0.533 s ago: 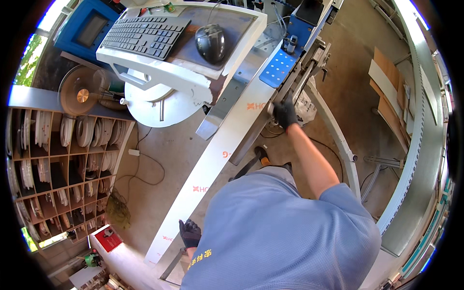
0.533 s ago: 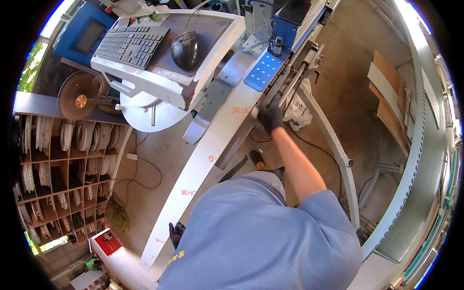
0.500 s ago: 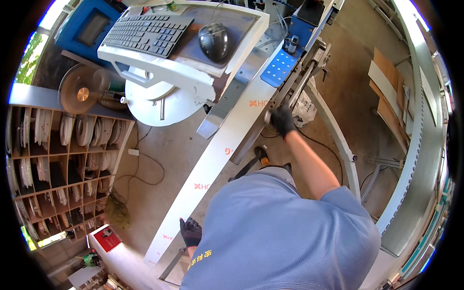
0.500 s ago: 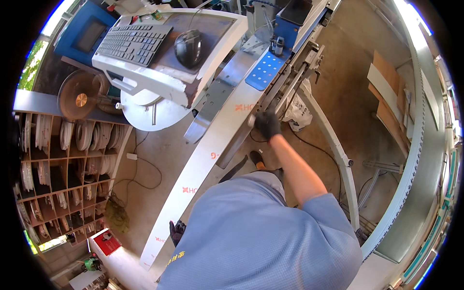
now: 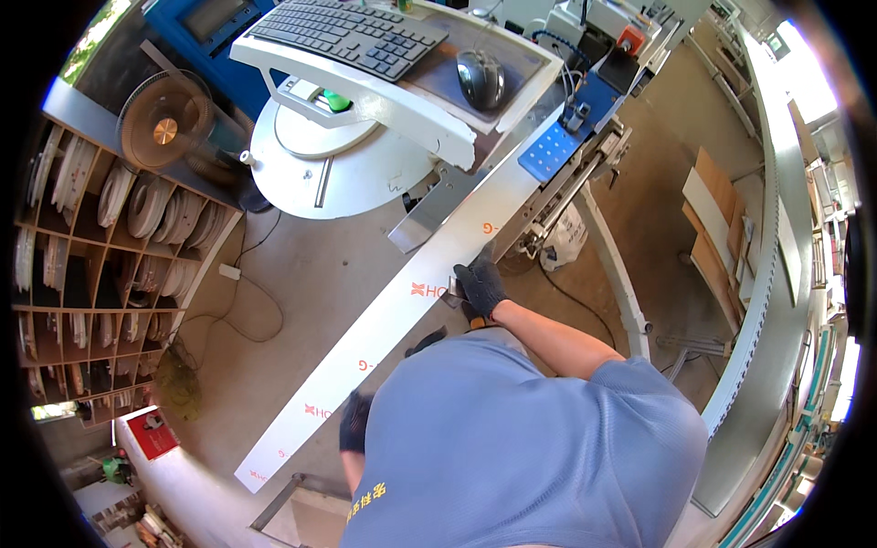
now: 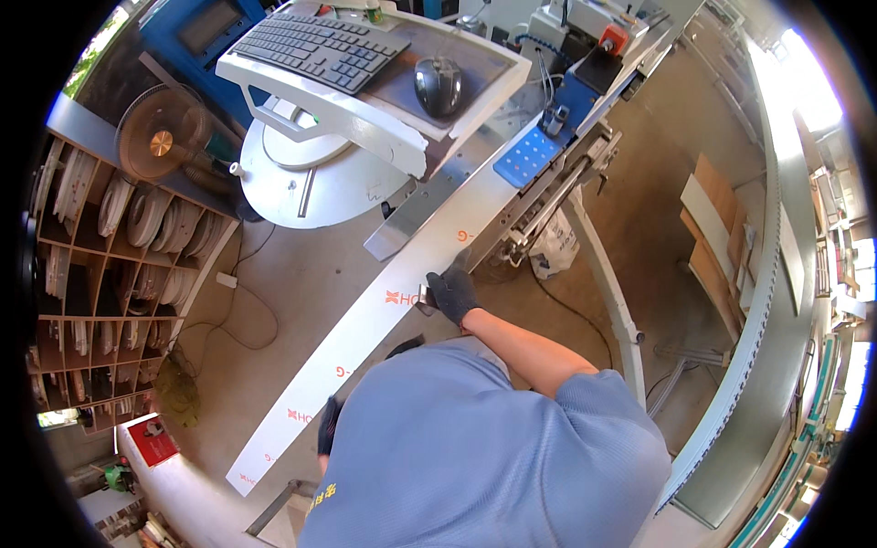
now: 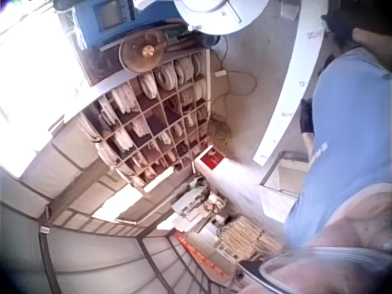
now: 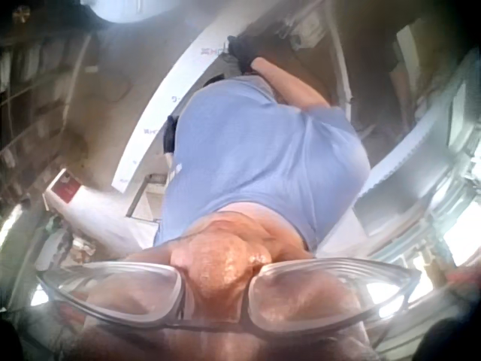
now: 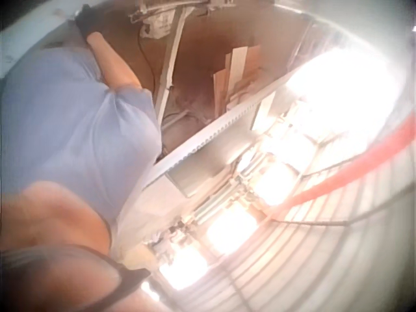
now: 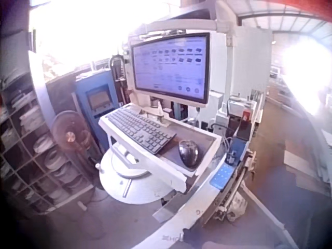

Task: The person picks up large white plastic sheets from a table and places them onto a cutting machine. They align the sheets and push them through the machine to trim the edges. The person repeats this process for multiple sheets, handling them one at a time.

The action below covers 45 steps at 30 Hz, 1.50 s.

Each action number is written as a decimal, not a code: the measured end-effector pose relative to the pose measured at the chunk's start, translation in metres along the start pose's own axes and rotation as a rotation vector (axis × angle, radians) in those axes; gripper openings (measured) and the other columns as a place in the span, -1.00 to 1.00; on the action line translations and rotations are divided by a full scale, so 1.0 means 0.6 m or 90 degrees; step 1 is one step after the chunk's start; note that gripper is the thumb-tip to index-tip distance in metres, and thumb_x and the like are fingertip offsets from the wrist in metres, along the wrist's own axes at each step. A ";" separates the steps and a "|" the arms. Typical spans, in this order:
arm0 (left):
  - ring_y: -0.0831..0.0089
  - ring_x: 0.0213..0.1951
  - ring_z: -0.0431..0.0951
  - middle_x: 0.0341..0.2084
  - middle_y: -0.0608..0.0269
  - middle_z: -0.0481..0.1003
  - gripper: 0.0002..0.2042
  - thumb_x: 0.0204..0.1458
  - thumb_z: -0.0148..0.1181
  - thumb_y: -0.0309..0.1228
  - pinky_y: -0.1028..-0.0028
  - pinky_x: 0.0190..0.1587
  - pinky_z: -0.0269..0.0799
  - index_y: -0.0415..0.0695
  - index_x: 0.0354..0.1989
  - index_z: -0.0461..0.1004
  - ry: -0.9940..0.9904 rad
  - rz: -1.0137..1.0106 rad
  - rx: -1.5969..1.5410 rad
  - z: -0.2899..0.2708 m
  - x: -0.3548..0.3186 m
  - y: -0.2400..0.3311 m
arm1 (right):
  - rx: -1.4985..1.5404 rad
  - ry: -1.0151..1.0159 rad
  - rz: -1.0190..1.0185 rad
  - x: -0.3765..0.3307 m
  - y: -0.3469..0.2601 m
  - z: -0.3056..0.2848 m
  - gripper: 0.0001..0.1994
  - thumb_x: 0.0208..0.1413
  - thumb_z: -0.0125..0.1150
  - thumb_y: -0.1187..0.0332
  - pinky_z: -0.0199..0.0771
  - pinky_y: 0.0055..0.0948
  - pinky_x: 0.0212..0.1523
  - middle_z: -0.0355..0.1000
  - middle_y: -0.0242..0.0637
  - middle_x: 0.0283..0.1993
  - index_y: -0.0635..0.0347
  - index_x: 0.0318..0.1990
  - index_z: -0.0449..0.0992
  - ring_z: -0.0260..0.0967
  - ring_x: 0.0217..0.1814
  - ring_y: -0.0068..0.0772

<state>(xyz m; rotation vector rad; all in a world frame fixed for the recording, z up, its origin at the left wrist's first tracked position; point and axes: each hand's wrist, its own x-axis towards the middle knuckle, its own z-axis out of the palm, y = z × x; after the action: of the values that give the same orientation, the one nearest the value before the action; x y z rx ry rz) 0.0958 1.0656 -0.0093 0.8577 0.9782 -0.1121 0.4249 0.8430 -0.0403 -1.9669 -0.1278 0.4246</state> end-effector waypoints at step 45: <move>0.38 -0.26 0.55 -0.33 0.14 0.59 -0.53 0.24 -0.02 -0.04 0.42 -0.09 0.42 -0.27 -0.13 0.53 -0.079 -0.020 -0.069 0.022 0.046 -0.026 | 0.087 0.048 -0.006 0.047 0.043 -0.027 -0.49 0.04 0.20 0.39 0.44 -0.34 -0.36 0.45 -0.07 -0.35 0.44 0.06 0.11 0.42 -0.40 -0.27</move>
<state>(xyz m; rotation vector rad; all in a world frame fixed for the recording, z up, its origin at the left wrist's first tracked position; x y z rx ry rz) 0.1139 1.0536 -0.0362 0.7275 0.8731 -0.1367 0.4543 0.8259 -0.0642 -1.8452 -0.0582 0.3429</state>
